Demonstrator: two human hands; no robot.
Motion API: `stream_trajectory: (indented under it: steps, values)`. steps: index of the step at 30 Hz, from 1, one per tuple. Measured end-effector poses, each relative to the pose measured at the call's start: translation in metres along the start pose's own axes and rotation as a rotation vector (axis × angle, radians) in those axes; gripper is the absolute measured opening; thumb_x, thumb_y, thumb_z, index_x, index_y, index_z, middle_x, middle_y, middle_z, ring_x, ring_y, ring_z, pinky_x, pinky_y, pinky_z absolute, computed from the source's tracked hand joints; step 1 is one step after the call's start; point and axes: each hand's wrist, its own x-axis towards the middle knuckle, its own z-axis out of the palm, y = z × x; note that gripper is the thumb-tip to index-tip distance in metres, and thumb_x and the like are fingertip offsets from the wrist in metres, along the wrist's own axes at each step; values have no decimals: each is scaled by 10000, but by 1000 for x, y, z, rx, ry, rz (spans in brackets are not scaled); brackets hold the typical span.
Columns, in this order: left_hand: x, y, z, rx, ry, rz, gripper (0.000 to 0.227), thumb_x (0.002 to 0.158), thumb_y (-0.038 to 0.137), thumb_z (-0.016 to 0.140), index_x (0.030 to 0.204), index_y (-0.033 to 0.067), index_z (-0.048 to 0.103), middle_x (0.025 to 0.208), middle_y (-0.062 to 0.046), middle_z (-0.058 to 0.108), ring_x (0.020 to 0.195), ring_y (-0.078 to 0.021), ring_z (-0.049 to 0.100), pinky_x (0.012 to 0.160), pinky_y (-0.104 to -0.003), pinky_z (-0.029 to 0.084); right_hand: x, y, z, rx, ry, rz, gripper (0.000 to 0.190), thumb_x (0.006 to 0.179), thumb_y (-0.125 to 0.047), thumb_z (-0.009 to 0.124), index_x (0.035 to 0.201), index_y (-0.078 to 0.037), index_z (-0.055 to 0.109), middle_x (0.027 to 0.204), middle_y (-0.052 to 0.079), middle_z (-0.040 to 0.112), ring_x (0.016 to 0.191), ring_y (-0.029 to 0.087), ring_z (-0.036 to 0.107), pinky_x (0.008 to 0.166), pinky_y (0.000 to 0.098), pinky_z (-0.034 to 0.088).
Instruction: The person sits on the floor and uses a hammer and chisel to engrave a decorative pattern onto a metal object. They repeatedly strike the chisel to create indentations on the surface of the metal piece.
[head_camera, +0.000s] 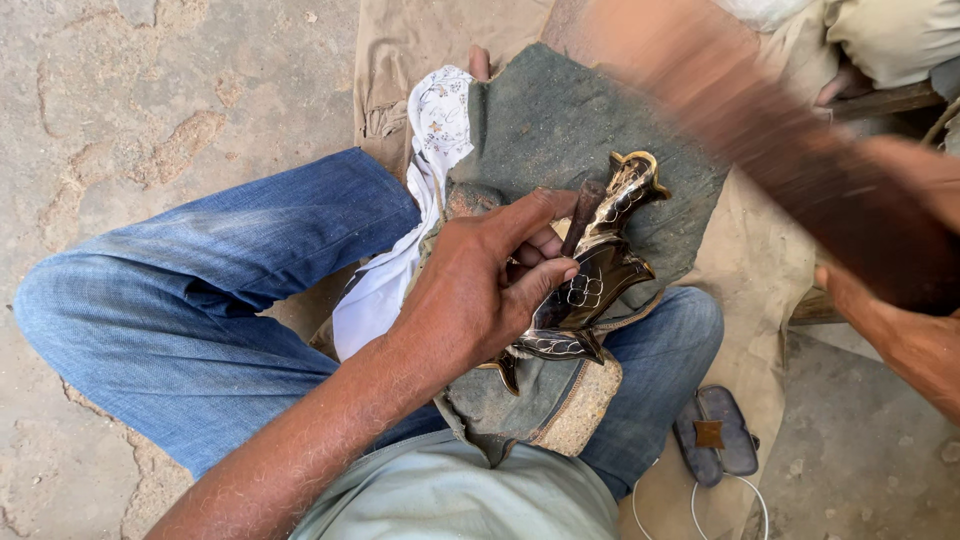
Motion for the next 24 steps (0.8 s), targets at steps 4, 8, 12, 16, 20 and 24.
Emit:
stream_trajectory:
  steps: [4,8,12,16,20,24]
  values:
    - [-2,2,3,36,57,-49,467,830,55,818,1262,70,642,808,-57,713,651,-140,672,588,-300,556,16,-17,-17,0,-45,-179,485,928,-76,665,1411,-116,656,899,92,705,660,188,685,626,326,558]
    - [-11,2,7,1,100,-74,467,851,67,822,1278,66,632,836,-42,719,655,-95,675,577,-265,559,23,-14,-8,10,-81,-217,498,936,-68,642,1430,-125,647,906,83,703,659,171,678,611,318,552]
    - [-18,1,14,6,178,-82,482,844,91,843,1278,65,634,857,-41,725,682,-88,679,591,-244,569,21,-16,-8,18,-66,-242,512,943,-59,620,1449,-133,637,913,75,700,659,154,671,596,310,546]
    - [-26,-4,21,-15,209,-73,461,872,98,837,1289,70,643,887,-36,735,748,-82,704,627,-227,593,15,-33,-11,2,-106,-257,527,950,-51,597,1468,-142,628,920,66,697,659,137,664,581,302,540]
    - [-32,-9,25,-36,251,-95,456,870,98,838,1276,58,633,892,-34,734,764,-71,713,647,-215,610,16,-39,-21,10,-2,-457,505,888,-87,619,1392,-64,606,896,108,683,665,129,667,567,286,514]
    - [-31,-13,28,-54,268,-98,418,866,96,844,1225,50,636,893,-34,728,773,-69,715,660,-208,623,14,-22,-23,-218,120,-533,480,882,-88,639,1358,-31,606,854,113,663,653,147,634,582,295,499]
